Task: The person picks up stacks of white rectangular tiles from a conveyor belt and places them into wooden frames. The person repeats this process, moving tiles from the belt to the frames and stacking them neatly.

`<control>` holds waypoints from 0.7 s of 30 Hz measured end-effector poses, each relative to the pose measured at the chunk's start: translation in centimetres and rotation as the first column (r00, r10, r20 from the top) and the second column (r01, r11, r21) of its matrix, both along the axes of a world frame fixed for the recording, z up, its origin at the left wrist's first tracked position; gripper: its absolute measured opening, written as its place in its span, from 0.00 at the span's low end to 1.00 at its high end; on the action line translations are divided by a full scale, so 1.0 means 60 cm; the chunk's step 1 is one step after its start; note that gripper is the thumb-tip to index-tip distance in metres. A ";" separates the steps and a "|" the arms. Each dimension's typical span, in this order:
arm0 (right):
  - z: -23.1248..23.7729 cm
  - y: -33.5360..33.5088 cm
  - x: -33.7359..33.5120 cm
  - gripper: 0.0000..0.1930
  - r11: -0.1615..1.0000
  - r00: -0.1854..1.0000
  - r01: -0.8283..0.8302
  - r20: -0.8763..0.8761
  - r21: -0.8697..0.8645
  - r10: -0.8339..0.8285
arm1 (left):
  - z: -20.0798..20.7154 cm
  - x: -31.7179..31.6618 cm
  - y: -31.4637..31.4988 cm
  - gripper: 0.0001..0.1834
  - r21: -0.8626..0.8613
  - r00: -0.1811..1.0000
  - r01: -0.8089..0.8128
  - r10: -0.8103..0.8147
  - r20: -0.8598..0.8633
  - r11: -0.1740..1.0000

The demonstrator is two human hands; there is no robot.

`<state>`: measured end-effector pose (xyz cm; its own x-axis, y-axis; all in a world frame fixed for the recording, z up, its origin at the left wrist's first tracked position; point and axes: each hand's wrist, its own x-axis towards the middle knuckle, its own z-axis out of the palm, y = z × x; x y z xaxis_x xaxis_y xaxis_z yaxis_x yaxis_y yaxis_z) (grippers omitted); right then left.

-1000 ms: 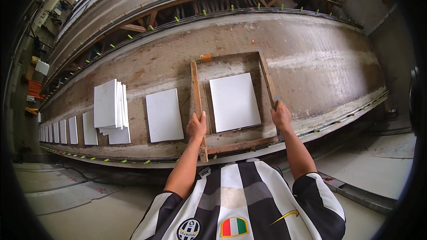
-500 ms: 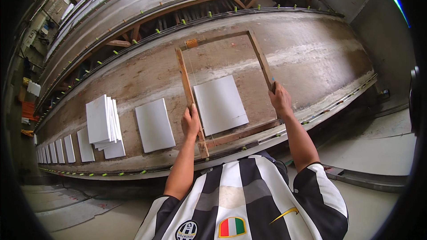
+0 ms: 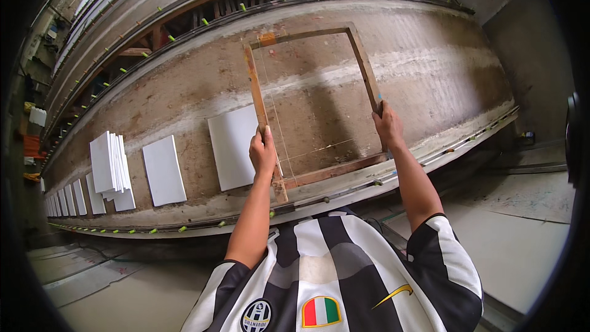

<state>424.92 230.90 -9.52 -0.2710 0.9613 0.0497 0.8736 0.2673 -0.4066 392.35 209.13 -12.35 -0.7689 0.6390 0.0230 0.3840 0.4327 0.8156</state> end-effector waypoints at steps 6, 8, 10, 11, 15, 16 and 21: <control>-0.045 0.045 0.099 0.26 1.000 0.999 -0.006 -0.032 -0.020 0.006 | -0.039 0.082 0.046 0.31 -0.160 0.997 0.061 -0.052 0.058 0.985; -0.048 0.049 0.117 0.26 0.999 1.000 0.005 -0.008 -0.040 -0.006 | -0.021 0.113 0.058 0.34 -0.182 0.994 0.051 -0.032 0.108 0.982; -0.049 0.050 0.128 0.26 0.997 0.999 0.008 0.034 -0.074 -0.005 | -0.040 0.131 0.059 0.32 -0.098 0.999 0.024 -0.020 0.037 0.995; -0.048 0.055 0.134 0.27 0.997 0.998 0.007 0.057 -0.083 -0.003 | -0.054 0.139 0.061 0.31 -0.048 1.000 0.011 -0.010 0.004 0.999; -0.058 0.053 0.158 0.27 1.000 1.000 -0.004 0.015 -0.030 0.005 | -0.071 0.165 0.060 0.32 -0.033 0.999 -0.010 0.008 -0.046 0.999; -0.056 0.052 0.160 0.27 1.000 1.000 -0.001 0.014 -0.024 0.001 | -0.071 0.170 0.060 0.32 -0.039 0.999 -0.012 0.011 -0.042 0.999; -0.058 0.054 0.163 0.26 0.998 1.000 0.005 0.023 -0.060 -0.004 | -0.070 0.176 0.054 0.33 -0.060 0.997 -0.028 0.024 -0.073 0.998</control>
<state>434.69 234.12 -13.02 -0.2670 0.9636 -0.0146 0.8839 0.2388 -0.4022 402.91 212.38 -16.57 -0.7831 0.6205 0.0408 0.4287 0.4911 0.7583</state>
